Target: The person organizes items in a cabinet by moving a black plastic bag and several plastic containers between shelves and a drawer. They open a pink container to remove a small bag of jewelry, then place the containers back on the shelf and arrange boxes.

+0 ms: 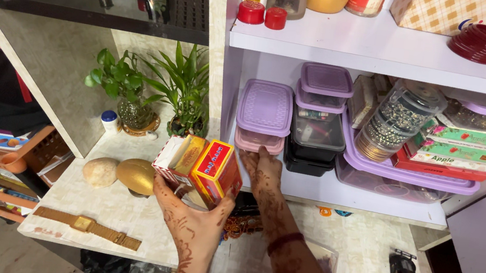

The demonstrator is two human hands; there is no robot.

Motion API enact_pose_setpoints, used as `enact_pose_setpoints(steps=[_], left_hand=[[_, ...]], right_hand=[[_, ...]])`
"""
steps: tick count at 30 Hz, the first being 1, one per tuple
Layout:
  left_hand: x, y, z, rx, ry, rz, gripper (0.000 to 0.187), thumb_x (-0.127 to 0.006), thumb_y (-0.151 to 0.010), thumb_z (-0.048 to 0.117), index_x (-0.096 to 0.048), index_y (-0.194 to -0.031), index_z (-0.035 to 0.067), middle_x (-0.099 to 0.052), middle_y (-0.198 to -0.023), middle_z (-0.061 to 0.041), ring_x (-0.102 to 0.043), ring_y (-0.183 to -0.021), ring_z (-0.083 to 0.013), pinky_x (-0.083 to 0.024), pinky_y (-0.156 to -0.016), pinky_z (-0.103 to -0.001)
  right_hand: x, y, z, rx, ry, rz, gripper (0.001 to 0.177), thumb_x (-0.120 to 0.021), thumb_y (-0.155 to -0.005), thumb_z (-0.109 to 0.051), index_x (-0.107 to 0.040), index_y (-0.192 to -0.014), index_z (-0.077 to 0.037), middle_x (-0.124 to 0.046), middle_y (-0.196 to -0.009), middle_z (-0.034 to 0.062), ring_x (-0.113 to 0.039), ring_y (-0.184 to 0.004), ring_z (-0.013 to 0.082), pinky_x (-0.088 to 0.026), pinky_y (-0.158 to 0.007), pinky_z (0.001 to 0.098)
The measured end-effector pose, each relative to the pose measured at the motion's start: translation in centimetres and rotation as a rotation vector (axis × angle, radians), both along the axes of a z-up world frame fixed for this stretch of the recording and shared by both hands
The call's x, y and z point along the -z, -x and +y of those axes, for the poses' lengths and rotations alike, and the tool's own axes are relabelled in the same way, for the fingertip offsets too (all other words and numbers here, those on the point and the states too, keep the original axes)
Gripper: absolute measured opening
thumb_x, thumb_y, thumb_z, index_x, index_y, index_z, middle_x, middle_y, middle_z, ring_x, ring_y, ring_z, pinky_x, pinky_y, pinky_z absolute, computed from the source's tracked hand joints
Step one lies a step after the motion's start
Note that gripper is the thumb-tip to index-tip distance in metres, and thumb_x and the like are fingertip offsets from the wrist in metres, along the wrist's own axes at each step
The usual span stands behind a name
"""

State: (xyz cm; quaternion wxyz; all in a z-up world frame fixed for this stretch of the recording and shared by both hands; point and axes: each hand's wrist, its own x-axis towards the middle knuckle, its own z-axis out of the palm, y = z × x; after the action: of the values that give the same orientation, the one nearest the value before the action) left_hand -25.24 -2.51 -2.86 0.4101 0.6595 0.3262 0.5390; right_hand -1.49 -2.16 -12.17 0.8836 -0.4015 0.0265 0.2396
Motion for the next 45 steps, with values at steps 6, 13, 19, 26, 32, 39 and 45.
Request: enact_pose_setpoints(steps=[6,13,19,26,32,39,45], left_hand=[[-1.3,-1.0,-1.8,0.082,0.053,-0.063,0.124,-0.094,-0.053,0.017,-0.023,-0.151,-0.01,-0.043,-0.142,-0.026,-0.045,-0.134,-0.036,-0.035,-0.114,-0.042],[-3.6,-2.6,-4.2,0.244,-0.001,-0.111,0.122,-0.094,-0.055,0.016,-0.024,-0.151,-0.009,-0.047,-0.14,-0.026,-0.05,-0.132,-0.036,-0.041,-0.111,-0.043],[-6.0,-7.2,-2.4,0.52,-0.066,-0.047,0.121,-0.093,-0.06,0.034,-0.024,-0.151,-0.006,-0.054,-0.133,-0.021,-0.064,-0.118,-0.0316,-0.057,-0.098,-0.041],[-8.5,-14.3,2.5,0.439,-0.343,0.012,0.126,-0.097,-0.052,0.036,-0.029,-0.152,-0.003,-0.051,-0.137,-0.024,-0.054,-0.129,-0.0384,-0.048,-0.108,-0.045],[-10.2,-17.4,2.4,0.145,-0.183,0.19,0.131,-0.097,-0.054,0.037,-0.02,-0.151,-0.007,-0.042,-0.142,-0.026,-0.044,-0.132,-0.0421,-0.042,-0.108,-0.047],[-9.2,-20.2,2.3,0.097,-0.106,0.253,0.132,-0.096,-0.061,0.044,-0.015,-0.152,-0.01,-0.041,-0.141,-0.025,-0.044,-0.131,-0.0425,-0.042,-0.108,-0.047],[-7.6,-20.0,2.7,0.141,-0.155,0.265,0.137,-0.096,-0.061,0.049,-0.014,-0.154,-0.009,-0.041,-0.139,-0.025,-0.045,-0.131,-0.0419,-0.043,-0.108,-0.045]], right_hand=[[-3.6,4.0,-6.7,-0.283,0.23,-0.298,0.037,-0.061,-0.098,-0.019,-0.054,-0.124,0.005,-0.063,-0.116,0.0136,-0.067,-0.099,0.0212,-0.055,-0.082,0.033],[-10.4,6.5,-14.5,-0.601,-0.16,-0.645,0.053,-0.063,-0.095,-0.008,-0.048,-0.145,0.003,-0.06,-0.135,0.0114,-0.06,-0.123,0.0199,-0.05,-0.103,0.0348],[-12.0,3.7,-15.4,-0.466,-0.003,-0.675,0.056,-0.063,-0.094,-0.003,-0.044,-0.147,0.0,-0.063,-0.127,0.011,-0.065,-0.113,0.0196,-0.056,-0.095,0.0356],[-15.1,0.3,-12.1,-0.165,0.184,-0.809,0.046,-0.062,-0.1,-0.01,-0.053,-0.145,-0.002,-0.066,-0.126,0.0091,-0.065,-0.109,0.0168,-0.056,-0.092,0.032],[-15.9,0.9,-11.4,0.062,0.489,-0.979,0.046,-0.058,-0.1,-0.012,-0.053,-0.145,-0.004,-0.062,-0.144,0.0098,-0.059,-0.131,0.017,-0.047,-0.109,0.0297],[-14.0,1.2,-11.1,0.026,0.46,-0.83,0.045,-0.056,-0.099,-0.01,-0.055,-0.142,-0.001,-0.067,-0.138,0.0128,-0.065,-0.124,0.019,-0.051,-0.103,0.0296],[-11.9,-0.5,-10.5,0.015,0.47,-0.912,0.045,-0.057,-0.098,-0.009,-0.053,-0.142,0.001,-0.068,-0.136,0.0136,-0.065,-0.123,0.0192,-0.051,-0.103,0.029]])
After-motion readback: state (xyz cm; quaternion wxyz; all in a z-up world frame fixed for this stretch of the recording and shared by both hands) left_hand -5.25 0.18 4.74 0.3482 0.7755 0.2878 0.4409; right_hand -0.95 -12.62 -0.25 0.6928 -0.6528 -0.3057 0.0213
